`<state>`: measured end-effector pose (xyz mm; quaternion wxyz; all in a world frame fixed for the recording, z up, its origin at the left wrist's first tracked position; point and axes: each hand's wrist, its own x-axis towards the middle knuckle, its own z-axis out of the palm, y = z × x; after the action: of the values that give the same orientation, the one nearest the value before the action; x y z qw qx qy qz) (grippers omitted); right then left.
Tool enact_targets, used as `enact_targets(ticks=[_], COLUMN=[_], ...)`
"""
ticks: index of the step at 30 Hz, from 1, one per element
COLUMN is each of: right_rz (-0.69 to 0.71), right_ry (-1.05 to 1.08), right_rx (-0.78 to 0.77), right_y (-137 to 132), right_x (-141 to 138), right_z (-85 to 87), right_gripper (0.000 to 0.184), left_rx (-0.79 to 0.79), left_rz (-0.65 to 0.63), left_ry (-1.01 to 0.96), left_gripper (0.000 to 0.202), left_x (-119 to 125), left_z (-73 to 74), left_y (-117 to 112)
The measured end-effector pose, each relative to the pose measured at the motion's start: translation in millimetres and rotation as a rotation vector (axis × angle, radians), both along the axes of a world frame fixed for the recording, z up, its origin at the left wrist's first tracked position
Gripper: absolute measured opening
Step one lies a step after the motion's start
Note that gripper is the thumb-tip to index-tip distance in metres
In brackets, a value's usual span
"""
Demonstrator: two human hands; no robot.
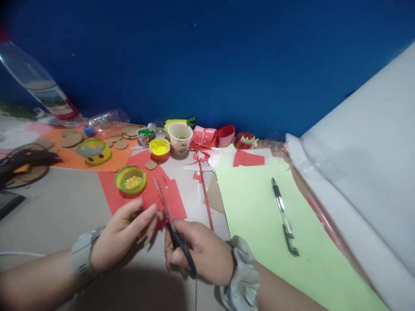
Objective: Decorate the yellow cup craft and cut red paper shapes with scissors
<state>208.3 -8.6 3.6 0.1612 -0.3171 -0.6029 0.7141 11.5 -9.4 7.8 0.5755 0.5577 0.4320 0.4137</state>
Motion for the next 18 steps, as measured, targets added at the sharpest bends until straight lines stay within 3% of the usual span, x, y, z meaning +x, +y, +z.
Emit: enact_targets(ticks=[13,18], right_rz=[0.004,-0.005], right_ry=[-0.028,-0.011], right_rx=[0.059,0.005], right_y=[1.8,1.4], right_x=[-1.1,-1.3], right_z=[6.6,4.2], right_gripper=[0.075,0.074], left_rx=[-0.004,-0.005], left_rz=[-0.006,0.001], left_ry=[0.006,0.031], left_gripper=[0.038,0.039], left_x=[-1.6,-2.1], left_z=[-2.3,-1.1], left_y=[-0.2,-0.5])
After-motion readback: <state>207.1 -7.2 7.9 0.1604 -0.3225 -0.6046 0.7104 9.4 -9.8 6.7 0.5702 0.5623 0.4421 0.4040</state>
